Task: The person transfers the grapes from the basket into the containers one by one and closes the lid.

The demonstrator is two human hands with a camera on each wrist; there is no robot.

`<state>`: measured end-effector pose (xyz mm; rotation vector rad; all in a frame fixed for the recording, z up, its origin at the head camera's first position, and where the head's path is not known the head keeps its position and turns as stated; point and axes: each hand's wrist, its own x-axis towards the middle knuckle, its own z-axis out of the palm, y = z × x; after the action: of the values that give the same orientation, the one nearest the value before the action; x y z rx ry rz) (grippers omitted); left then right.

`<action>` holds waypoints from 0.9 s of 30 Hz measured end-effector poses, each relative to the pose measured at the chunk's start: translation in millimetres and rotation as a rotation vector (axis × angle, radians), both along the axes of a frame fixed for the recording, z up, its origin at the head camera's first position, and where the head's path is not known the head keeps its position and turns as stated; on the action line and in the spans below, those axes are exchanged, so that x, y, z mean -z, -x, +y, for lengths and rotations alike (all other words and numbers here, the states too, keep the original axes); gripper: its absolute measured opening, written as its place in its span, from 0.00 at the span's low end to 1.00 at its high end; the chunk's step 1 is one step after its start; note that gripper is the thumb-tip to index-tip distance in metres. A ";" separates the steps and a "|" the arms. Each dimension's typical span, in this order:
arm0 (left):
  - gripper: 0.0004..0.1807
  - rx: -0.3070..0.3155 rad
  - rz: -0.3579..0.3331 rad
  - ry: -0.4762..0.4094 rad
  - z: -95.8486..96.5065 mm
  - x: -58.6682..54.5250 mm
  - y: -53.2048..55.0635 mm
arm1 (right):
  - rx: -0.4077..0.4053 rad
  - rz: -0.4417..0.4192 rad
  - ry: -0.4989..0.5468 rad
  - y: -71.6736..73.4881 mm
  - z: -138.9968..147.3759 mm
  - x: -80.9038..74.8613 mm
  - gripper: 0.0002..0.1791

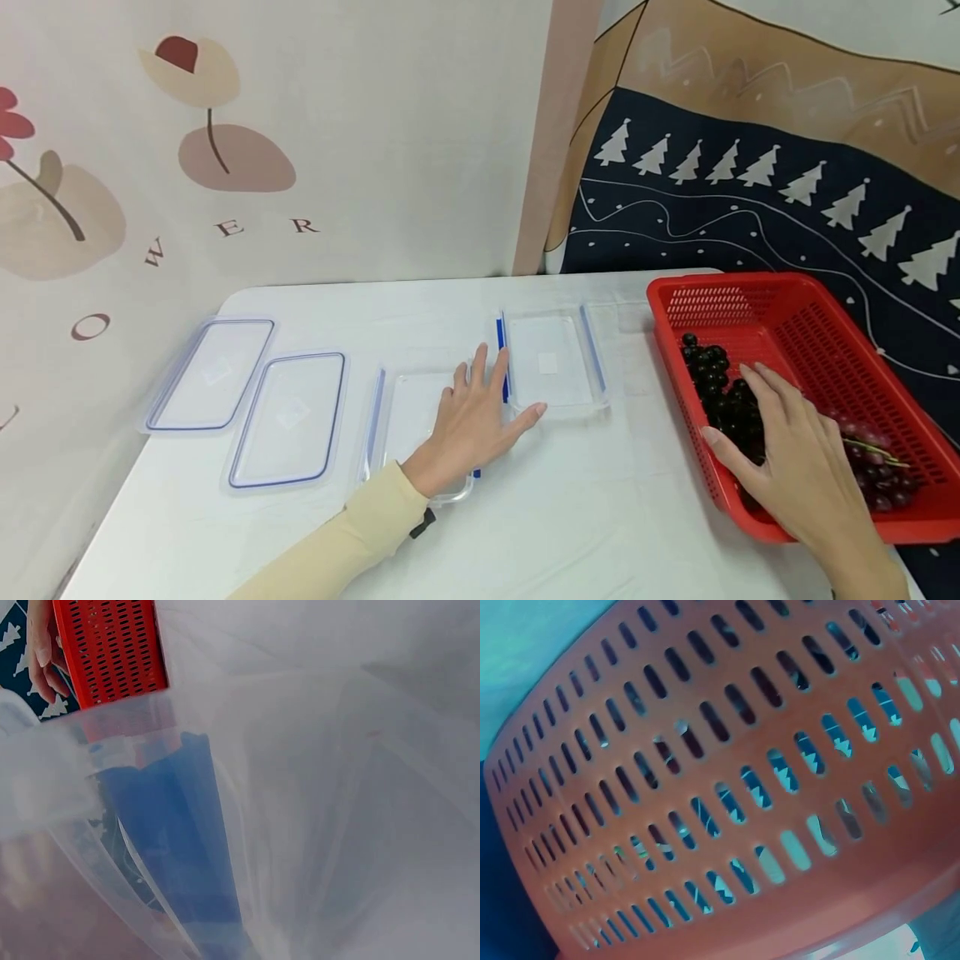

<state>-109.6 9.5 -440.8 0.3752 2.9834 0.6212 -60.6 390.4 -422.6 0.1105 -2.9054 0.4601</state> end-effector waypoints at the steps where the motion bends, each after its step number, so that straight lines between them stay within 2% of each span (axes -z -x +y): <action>1: 0.59 0.000 -0.005 -0.001 -0.1 0.8 0.3 | 0.006 -0.004 -0.003 0.0 1.3 0.5 0.58; 9: 0.58 0.007 -0.024 0.017 2.1 6.2 3.1 | 0.049 -0.025 -0.038 1.2 13.1 2.2 0.59; 15: 0.54 -0.007 -0.011 0.036 -0.1 4.9 3.9 | 0.053 -0.009 -0.030 4.8 18.2 2.2 0.58; 20: 0.54 -0.019 -0.023 0.036 -1.2 3.1 4.4 | 0.070 -0.024 -0.034 7.5 21.9 0.0 0.58; 27: 0.55 -0.004 -0.044 0.025 -1.4 2.8 4.1 | 0.119 -0.043 -0.047 1.9 33.5 5.7 0.59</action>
<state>-113.6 8.1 -443.6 0.3492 2.9476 0.5845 -62.5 424.0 -428.3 -0.0660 -2.9448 0.3782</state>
